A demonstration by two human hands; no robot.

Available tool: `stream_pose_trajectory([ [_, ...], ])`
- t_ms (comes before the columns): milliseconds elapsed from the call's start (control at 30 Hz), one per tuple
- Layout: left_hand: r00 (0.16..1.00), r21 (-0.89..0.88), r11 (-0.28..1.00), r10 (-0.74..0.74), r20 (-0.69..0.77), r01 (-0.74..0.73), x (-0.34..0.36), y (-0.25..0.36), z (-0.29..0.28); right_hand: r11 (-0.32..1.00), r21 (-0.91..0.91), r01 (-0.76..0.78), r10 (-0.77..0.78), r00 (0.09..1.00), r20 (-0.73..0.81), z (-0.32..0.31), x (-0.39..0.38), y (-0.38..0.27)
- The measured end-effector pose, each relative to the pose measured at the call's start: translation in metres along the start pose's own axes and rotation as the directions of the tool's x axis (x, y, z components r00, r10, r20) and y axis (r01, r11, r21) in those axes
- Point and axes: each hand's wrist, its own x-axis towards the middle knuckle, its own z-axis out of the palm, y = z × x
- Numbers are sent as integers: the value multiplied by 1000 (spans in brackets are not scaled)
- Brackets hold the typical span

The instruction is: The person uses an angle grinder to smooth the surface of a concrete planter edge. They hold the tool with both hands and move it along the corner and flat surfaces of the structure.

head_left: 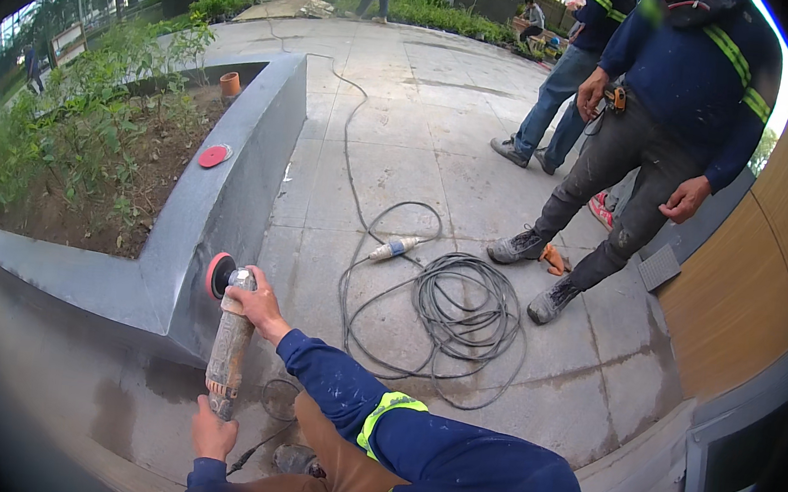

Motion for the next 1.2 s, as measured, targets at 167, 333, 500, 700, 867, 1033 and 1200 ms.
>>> stream_pose_trajectory([
  [167,996,81,995,63,-58,-58,1,-3,-1,994,-9,107,-107,994,-28,-27,-25,-12],
  [333,979,56,988,148,-143,-142,-3,-1,1,979,-32,204,-204,979,-11,-34,-50,-52],
  [500,957,-1,978,202,-207,-207,-7,4,10,957,-49,285,-283,958,38,-39,-64,-86],
  [700,945,-42,973,210,-251,-227,-12,6,13,923,-88,374,-369,927,63,-35,-73,-104],
  [867,942,-74,967,216,-258,-242,-4,2,10,925,-10,379,-376,920,110,-28,-56,-114],
  [1033,970,-92,977,178,-164,-195,-8,23,10,953,200,229,-255,960,116,-28,-38,-109],
  [1200,999,75,997,24,46,-27,-18,6,-5,968,245,-55,33,995,95,-24,-16,-18],
])
